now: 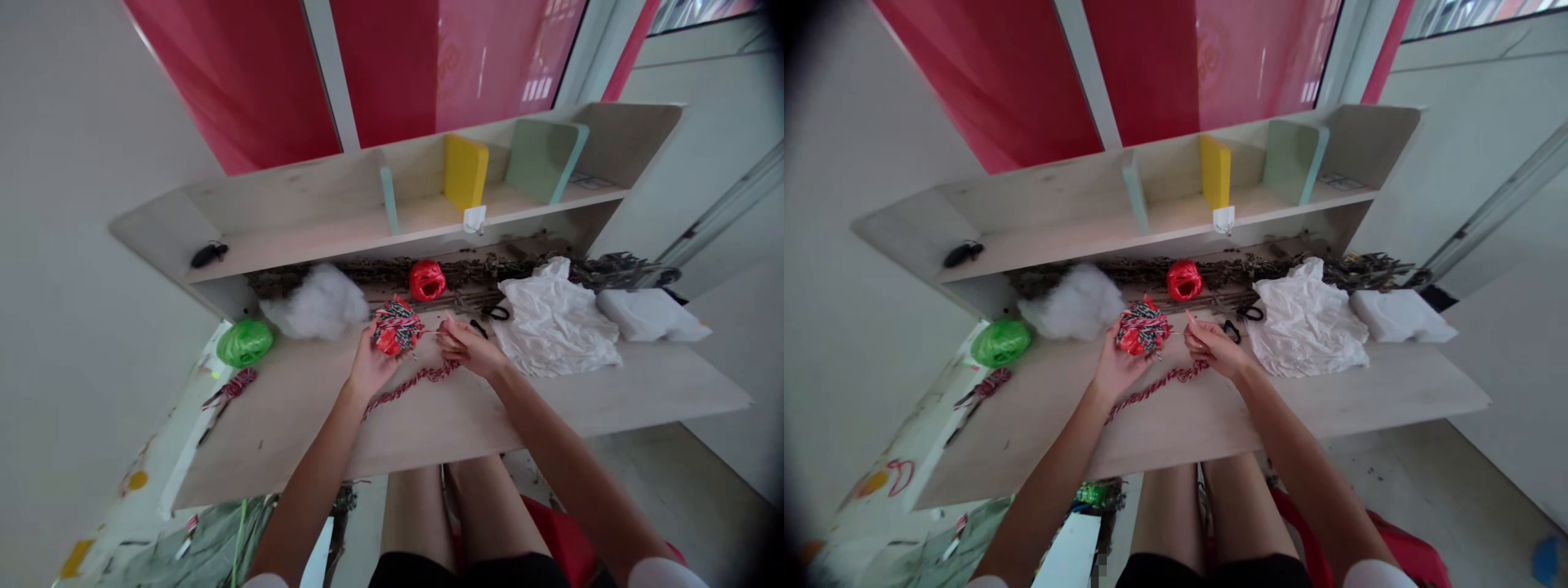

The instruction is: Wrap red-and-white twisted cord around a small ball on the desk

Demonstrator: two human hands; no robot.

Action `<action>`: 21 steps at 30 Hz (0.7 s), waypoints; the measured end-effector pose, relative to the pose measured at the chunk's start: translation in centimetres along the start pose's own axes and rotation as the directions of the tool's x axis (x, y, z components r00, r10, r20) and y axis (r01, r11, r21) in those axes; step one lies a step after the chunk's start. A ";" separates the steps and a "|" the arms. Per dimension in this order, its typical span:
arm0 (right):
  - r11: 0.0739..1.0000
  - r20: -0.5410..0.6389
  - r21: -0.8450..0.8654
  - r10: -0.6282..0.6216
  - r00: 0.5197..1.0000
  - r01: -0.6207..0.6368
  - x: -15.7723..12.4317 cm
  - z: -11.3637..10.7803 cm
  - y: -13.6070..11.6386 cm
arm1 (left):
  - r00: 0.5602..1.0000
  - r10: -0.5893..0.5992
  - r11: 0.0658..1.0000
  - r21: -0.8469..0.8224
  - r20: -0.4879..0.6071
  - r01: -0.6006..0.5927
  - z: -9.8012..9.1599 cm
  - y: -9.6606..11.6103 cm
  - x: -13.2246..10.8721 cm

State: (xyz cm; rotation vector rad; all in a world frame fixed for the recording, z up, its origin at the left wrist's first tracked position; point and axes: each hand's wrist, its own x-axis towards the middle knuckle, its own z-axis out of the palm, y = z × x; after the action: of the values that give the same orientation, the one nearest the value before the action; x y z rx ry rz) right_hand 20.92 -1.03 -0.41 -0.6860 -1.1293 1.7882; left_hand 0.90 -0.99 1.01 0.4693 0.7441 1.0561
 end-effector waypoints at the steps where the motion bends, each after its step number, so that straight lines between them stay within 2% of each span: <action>1: 1.000 0.011 0.011 -0.003 1.000 0.002 -0.1 -0.1 -0.1 | 1.000 -0.007 1.000 0.000 0.009 0.007 -0.1 0.1 0.0; 4: 0.999 -0.005 0.048 -0.019 1.000 0.019 -0.1 -0.3 -0.3 | 1.000 -0.012 1.000 -0.013 0.011 0.012 -0.1 0.3 0.1; 8: 0.996 -0.057 0.080 -0.040 0.998 0.045 0.0 -0.5 -0.1 | 0.999 0.020 0.999 -0.042 -0.037 -0.022 0.1 0.2 -0.1; 15: 0.996 -0.077 0.081 -0.021 0.997 0.027 0.3 -0.6 0.2 | 0.998 0.051 0.997 -0.053 -0.041 -0.053 -0.2 0.0 -0.3; 21: 0.999 -0.168 -0.043 -0.040 0.985 0.034 0.5 0.2 0.5 | 0.998 -0.040 0.997 -0.063 0.044 0.042 -0.4 0.1 -0.4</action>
State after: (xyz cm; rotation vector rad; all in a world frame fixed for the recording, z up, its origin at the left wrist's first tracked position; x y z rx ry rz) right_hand 20.36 -0.78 -0.80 -0.8191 -1.0590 1.6470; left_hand 0.43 -1.30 0.89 0.4190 0.6772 1.0254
